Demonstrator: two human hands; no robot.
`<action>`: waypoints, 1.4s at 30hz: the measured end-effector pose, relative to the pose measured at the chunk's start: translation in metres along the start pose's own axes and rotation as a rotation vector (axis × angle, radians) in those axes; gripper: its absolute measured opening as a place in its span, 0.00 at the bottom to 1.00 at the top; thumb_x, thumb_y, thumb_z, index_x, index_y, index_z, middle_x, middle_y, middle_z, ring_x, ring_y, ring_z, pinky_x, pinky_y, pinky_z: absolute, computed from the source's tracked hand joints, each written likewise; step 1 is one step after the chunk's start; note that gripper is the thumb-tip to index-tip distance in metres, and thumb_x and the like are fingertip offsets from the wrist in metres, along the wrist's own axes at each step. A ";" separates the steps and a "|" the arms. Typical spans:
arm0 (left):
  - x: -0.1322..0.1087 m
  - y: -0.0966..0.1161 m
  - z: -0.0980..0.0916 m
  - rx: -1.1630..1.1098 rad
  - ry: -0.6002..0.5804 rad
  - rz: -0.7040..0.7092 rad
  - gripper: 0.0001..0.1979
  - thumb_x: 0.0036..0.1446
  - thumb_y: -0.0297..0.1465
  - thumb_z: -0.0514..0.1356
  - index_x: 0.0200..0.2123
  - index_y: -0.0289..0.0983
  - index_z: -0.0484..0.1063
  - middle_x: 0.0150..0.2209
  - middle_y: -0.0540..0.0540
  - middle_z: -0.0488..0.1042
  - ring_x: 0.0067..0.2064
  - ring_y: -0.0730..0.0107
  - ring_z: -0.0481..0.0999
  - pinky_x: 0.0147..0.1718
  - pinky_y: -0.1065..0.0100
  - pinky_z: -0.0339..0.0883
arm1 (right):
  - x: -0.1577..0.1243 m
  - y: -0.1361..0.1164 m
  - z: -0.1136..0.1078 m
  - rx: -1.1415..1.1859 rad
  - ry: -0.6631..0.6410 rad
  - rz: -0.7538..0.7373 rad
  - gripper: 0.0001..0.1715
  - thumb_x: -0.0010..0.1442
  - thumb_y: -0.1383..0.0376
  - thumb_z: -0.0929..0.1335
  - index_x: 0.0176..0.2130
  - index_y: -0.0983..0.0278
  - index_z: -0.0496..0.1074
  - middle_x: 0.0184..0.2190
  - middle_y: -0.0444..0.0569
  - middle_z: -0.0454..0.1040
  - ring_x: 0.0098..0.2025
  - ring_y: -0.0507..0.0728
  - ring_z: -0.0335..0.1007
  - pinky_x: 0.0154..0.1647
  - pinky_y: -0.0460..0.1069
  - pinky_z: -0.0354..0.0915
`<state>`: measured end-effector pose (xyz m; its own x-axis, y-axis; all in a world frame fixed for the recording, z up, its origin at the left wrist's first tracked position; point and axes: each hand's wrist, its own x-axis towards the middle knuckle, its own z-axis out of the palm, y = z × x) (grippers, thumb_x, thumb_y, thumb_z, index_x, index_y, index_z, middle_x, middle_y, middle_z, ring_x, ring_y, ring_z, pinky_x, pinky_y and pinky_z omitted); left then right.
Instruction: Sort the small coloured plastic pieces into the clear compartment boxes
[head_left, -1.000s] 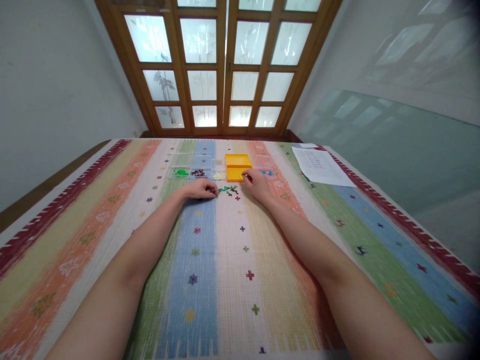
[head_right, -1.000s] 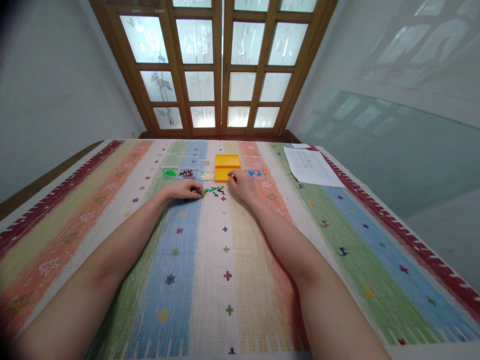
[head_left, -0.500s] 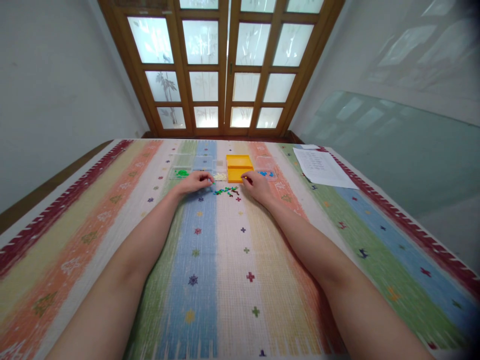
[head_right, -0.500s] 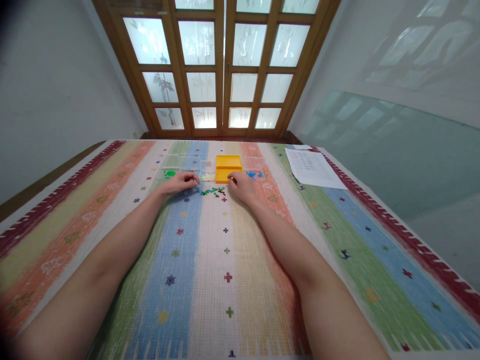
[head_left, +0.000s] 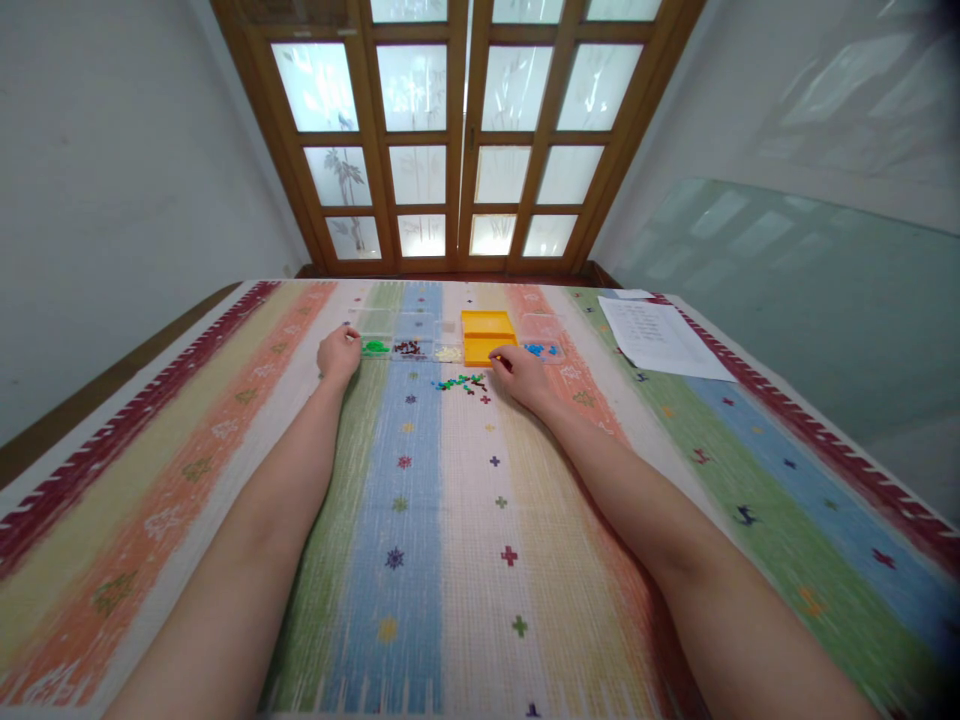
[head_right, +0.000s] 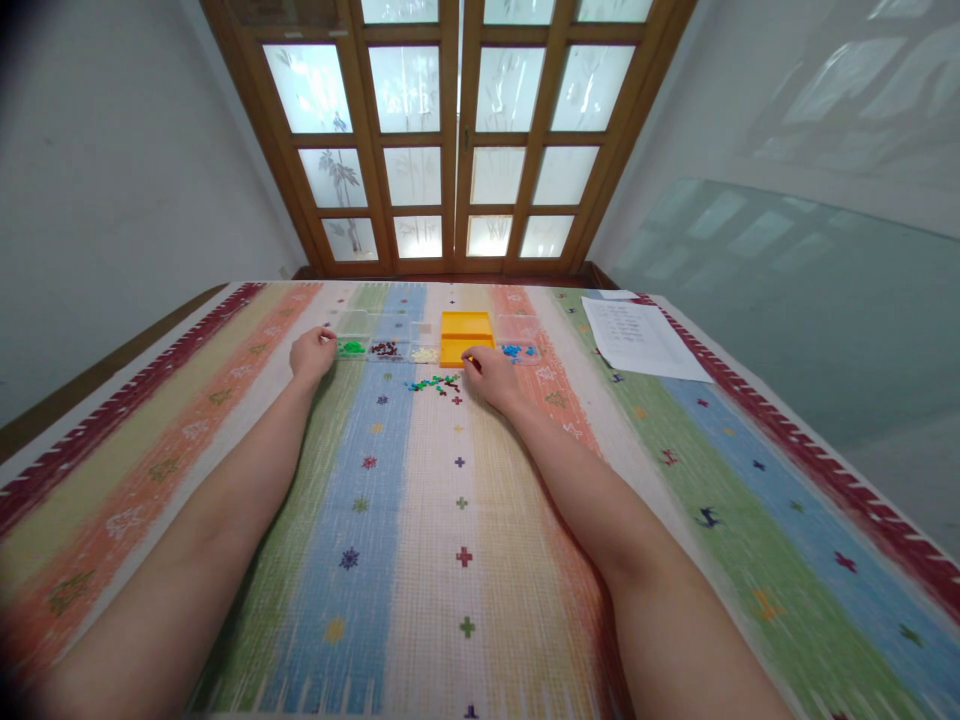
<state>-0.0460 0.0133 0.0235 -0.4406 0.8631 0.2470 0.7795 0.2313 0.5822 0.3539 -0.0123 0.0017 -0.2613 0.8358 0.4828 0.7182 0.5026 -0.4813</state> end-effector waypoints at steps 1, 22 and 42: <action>-0.001 0.001 -0.001 0.007 0.004 -0.002 0.06 0.61 0.31 0.61 0.41 0.38 0.76 0.32 0.47 0.73 0.36 0.63 0.66 0.36 0.66 0.53 | 0.000 0.000 0.000 0.002 -0.002 0.000 0.13 0.66 0.64 0.65 0.44 0.61 0.79 0.40 0.52 0.81 0.39 0.60 0.73 0.43 0.53 0.65; -0.077 0.091 0.024 0.008 -0.699 1.011 0.10 0.59 0.34 0.62 0.41 0.41 0.83 0.28 0.48 0.76 0.30 0.67 0.71 0.34 0.66 0.57 | -0.001 0.003 0.002 0.018 -0.013 -0.034 0.14 0.66 0.65 0.65 0.45 0.61 0.79 0.42 0.52 0.82 0.42 0.61 0.75 0.45 0.53 0.66; -0.081 0.091 0.020 0.204 -0.609 1.027 0.13 0.65 0.37 0.59 0.45 0.42 0.82 0.34 0.46 0.81 0.35 0.65 0.76 0.35 0.67 0.59 | -0.003 0.002 0.003 0.001 -0.033 -0.058 0.12 0.66 0.67 0.66 0.44 0.60 0.79 0.41 0.50 0.82 0.40 0.59 0.75 0.41 0.50 0.64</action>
<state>0.0695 -0.0269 0.0407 0.6637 0.7432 0.0853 0.7229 -0.6665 0.1825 0.3544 -0.0128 -0.0025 -0.3234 0.8122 0.4854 0.7008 0.5503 -0.4539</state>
